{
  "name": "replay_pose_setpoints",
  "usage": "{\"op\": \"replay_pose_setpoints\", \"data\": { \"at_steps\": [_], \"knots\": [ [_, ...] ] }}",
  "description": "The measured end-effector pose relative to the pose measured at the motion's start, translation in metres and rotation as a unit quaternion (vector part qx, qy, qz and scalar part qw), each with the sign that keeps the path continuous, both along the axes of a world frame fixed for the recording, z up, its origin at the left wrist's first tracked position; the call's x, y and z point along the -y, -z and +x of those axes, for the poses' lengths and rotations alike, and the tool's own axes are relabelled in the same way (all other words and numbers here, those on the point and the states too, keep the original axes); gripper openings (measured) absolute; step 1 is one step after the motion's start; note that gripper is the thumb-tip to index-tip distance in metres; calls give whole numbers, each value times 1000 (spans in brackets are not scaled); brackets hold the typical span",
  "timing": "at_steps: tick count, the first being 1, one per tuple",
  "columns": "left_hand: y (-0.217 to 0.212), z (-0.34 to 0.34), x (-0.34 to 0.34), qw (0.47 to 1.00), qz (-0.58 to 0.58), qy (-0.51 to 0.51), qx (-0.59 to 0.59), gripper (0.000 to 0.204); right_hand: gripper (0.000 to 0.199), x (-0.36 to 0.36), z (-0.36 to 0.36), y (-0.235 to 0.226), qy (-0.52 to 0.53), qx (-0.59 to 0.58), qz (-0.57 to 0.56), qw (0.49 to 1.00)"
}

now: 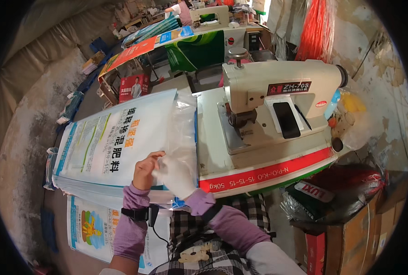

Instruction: Picking up individual large industrial bags from a stack and aligning them for entry into an industrial sewing machine.

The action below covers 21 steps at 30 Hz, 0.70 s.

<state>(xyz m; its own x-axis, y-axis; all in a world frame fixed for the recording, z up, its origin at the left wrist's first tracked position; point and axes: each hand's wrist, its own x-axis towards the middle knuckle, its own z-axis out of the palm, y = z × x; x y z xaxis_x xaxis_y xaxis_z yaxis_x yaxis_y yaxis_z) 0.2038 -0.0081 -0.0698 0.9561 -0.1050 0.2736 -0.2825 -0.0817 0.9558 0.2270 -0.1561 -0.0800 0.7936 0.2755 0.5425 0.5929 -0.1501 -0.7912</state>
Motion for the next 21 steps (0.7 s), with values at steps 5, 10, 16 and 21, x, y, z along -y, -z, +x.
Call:
{"op": "replay_pose_setpoints", "data": {
  "at_steps": [5,10,16,21],
  "knots": [
    [30,11,-13,946,222,-235,-38,35,17,-22,7,8,-105,-217,134,961],
    [-2,9,-34,779,608,-140,-59,19,20,-3,20,39,-197,-229,-20,953],
    [-12,-1,-48,954,147,-135,-224,32,42,15,0,26,-280,-110,-98,949],
    [-11,1,-47,944,115,-102,-293,30,46,16,-16,25,-240,-97,-11,966]
  ]
}}
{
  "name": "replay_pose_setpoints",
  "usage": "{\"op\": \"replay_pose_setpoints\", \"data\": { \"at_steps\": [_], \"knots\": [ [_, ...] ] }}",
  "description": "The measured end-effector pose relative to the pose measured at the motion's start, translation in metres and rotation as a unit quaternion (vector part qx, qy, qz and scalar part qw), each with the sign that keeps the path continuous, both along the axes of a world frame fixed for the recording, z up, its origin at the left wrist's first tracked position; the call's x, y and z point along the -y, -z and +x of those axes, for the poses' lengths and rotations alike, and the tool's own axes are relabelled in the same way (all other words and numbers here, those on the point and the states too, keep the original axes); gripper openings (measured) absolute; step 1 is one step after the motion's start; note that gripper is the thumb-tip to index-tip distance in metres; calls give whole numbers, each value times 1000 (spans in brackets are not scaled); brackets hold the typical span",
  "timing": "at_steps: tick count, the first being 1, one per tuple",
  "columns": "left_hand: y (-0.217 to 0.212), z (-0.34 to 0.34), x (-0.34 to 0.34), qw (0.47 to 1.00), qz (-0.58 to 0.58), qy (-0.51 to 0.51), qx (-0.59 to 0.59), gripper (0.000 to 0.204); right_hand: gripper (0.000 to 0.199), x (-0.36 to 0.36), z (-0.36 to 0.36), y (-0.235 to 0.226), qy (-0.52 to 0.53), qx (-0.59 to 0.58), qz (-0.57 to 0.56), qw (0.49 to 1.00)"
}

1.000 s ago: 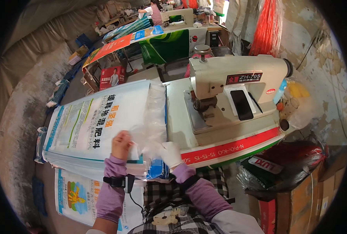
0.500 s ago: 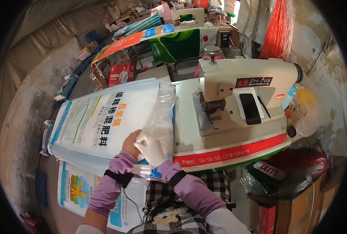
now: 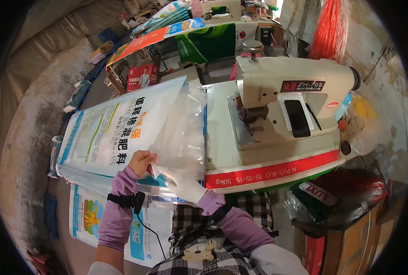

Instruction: Picking up individual large industrial bags from a stack and aligning them for entry into an industrial sewing machine.

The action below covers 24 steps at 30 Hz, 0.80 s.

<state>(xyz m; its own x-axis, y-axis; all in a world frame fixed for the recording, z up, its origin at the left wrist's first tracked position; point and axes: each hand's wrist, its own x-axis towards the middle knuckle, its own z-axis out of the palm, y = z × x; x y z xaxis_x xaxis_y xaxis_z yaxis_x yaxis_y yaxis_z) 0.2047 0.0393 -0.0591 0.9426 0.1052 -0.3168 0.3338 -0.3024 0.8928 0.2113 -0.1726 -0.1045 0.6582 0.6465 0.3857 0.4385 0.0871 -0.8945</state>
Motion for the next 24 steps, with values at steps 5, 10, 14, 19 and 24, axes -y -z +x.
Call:
{"op": "replay_pose_setpoints", "data": {
  "at_steps": [5,10,14,19,24],
  "knots": [
    [2,-3,-7,999,2,28,-15,31,45,-16,-4,5,-25,144,-54,988],
    [-17,6,26,966,227,116,41,39,39,-21,-3,0,6,286,-129,949],
    [-10,-22,2,892,424,126,98,27,27,-23,-23,-32,-58,380,-73,920],
    [-57,-104,35,848,503,27,165,17,26,-27,0,-20,-138,263,-162,941],
    [-55,-199,58,812,563,-56,146,19,32,-67,-1,12,-146,152,-302,930]
  ]
}}
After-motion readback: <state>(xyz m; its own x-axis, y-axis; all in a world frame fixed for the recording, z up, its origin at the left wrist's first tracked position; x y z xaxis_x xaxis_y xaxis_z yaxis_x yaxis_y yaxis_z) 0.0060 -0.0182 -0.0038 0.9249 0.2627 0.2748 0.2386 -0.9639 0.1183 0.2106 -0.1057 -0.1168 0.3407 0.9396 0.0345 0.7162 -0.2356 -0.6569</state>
